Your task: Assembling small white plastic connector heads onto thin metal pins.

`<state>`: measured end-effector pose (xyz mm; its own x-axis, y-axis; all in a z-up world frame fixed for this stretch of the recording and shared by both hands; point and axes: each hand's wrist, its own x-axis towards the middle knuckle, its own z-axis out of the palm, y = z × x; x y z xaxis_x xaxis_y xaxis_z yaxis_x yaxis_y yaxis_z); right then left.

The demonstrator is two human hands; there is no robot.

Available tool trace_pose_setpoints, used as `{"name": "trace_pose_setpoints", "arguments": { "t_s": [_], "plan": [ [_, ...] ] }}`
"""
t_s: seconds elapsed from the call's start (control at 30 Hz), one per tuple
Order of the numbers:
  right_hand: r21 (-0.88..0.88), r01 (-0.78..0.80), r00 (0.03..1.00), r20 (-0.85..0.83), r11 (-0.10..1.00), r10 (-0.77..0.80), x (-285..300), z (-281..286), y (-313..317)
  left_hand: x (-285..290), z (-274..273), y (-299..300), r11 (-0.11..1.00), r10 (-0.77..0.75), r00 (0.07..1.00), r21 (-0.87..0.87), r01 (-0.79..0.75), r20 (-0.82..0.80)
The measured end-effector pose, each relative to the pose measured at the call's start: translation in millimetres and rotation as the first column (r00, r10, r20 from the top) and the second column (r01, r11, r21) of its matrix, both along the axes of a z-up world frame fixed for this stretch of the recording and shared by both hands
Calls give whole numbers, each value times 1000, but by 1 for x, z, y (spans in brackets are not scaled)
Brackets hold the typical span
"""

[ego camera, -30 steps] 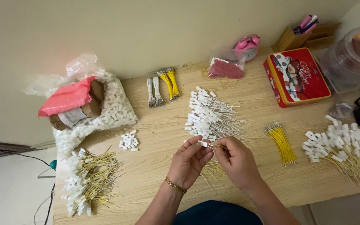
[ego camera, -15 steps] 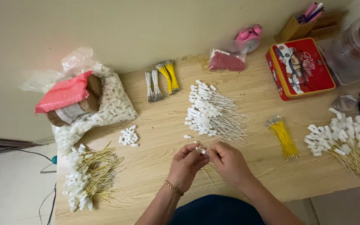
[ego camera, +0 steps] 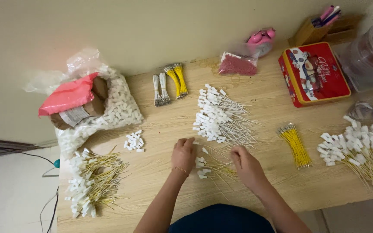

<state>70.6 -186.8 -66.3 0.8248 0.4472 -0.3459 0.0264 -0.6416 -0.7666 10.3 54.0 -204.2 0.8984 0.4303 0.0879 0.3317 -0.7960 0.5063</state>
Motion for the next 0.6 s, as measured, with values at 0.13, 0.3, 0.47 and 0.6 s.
{"name": "trace_pose_setpoints", "arguments": {
  "t_s": [0.13,0.3,0.47,0.6],
  "plan": [
    [141,-7,999,44,990,0,-2,0,2,12,-30,7,987,-96,993,139,86,63],
    [149,61,994,85,987,-74,-4,18,8,12,-5,9,989,-143,989,38,144,-26],
    [287,77,989,98,955,-109,-3,49,14,-4,101,-19,889,-97,986,-434,147,135],
    [229,-8,966,252,973,-52,-2,52,17,-13,134,-35,407,107,976,-904,129,188]
  ]
}}
